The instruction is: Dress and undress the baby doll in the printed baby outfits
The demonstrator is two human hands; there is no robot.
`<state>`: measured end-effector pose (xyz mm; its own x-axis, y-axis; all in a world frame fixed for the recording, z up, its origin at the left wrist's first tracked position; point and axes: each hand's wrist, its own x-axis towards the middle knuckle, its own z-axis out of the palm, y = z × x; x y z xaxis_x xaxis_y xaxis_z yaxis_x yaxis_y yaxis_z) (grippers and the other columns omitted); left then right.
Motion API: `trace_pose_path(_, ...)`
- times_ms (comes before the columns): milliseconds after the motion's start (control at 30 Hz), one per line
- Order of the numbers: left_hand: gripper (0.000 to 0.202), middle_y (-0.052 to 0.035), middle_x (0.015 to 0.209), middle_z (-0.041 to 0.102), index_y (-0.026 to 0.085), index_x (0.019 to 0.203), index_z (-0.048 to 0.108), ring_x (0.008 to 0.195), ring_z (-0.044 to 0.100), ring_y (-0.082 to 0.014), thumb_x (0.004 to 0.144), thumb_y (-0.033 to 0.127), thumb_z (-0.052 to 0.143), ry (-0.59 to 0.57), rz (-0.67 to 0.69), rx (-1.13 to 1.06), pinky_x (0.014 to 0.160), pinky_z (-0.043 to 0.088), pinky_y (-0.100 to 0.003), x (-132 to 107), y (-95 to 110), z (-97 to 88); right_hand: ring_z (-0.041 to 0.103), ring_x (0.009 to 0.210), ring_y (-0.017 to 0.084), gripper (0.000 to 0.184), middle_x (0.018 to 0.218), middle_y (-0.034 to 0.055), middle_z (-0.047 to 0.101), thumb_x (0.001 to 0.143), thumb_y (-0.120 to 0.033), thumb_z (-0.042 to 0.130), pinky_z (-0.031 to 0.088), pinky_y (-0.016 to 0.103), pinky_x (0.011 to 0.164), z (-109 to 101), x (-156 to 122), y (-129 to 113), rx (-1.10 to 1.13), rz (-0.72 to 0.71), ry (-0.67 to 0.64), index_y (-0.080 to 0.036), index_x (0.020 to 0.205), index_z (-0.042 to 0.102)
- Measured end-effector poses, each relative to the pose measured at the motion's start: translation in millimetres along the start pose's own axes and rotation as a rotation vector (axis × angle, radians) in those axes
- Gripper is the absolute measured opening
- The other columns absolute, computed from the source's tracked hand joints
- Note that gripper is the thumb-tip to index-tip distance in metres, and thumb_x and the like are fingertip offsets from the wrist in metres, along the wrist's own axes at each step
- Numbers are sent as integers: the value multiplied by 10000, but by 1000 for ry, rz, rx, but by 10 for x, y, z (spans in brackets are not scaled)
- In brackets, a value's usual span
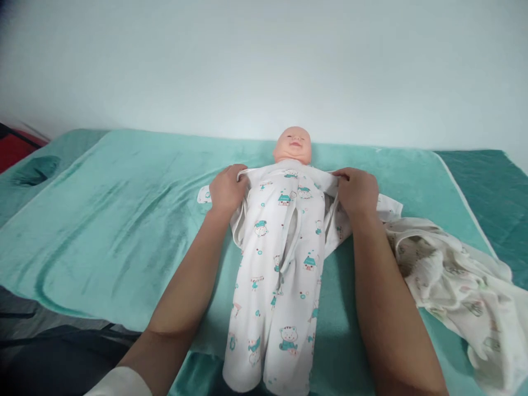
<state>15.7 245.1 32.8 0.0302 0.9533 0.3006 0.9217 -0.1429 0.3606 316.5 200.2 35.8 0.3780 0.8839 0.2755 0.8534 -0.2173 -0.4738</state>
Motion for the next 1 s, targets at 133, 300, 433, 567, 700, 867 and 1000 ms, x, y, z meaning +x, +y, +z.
trace_pose_path(133,364,-38,1228,735,312,1199,691,1107,674,-270,921,205,482,5,-66,-44,873,484,-364,12,-64,28,699,1008,306,368,1014,104,773,818,-149,469,518,454,943,10,6,117,76,-92,80,-184,934,816)
trace_pose_path(300,364,-29,1263,730,309,1207,688,1147,667,-266,949,214,449,11,-60,-109,952,468,-388,-28,-58,44,644,1171,290,301,1193,124,734,847,-164,490,480,491,1061,-26,-295,-183,258,-330,321,-162,919,783)
trace_pose_path(433,364,-42,1294,716,290,1223,680,1183,653,-258,966,222,431,24,-26,-123,996,443,-389,-79,-50,27,677,1120,238,281,1200,65,733,916,-173,497,536,428,995,-196,-625,-714,508,-449,144,-225,1055,736)
trace_pose_path(567,360,-52,1296,714,276,1240,668,1197,647,-263,977,243,424,15,7,-134,1009,427,-400,-111,-55,9,640,1149,277,314,1205,71,718,925,-178,511,515,454,982,-187,-666,-1219,319,-661,-136,-225,1180,688)
trace_pose_path(700,362,-61,1293,710,266,1272,638,1205,636,-263,990,265,410,6,36,-125,1006,419,-398,-138,-58,-6,629,975,335,256,992,169,700,920,-146,502,489,469,857,77,-474,-1620,-109,-788,-314,-120,1075,705)
trace_pose_path(867,352,-83,1229,718,241,1272,625,1167,640,-277,990,285,419,1,79,-134,993,412,-416,-165,-67,-19,582,1066,359,275,1132,221,641,902,-97,506,465,459,876,299,-333,-1925,-362,-741,-387,-79,1108,687)
trace_pose_path(1000,345,-80,1217,719,239,1239,642,1175,630,-274,997,288,402,2,66,-86,1017,391,-421,-176,-59,-12,578,1106,344,334,1180,210,629,929,-121,453,468,463,921,346,-291,-1968,-452,-709,-414,-81,1204,638)
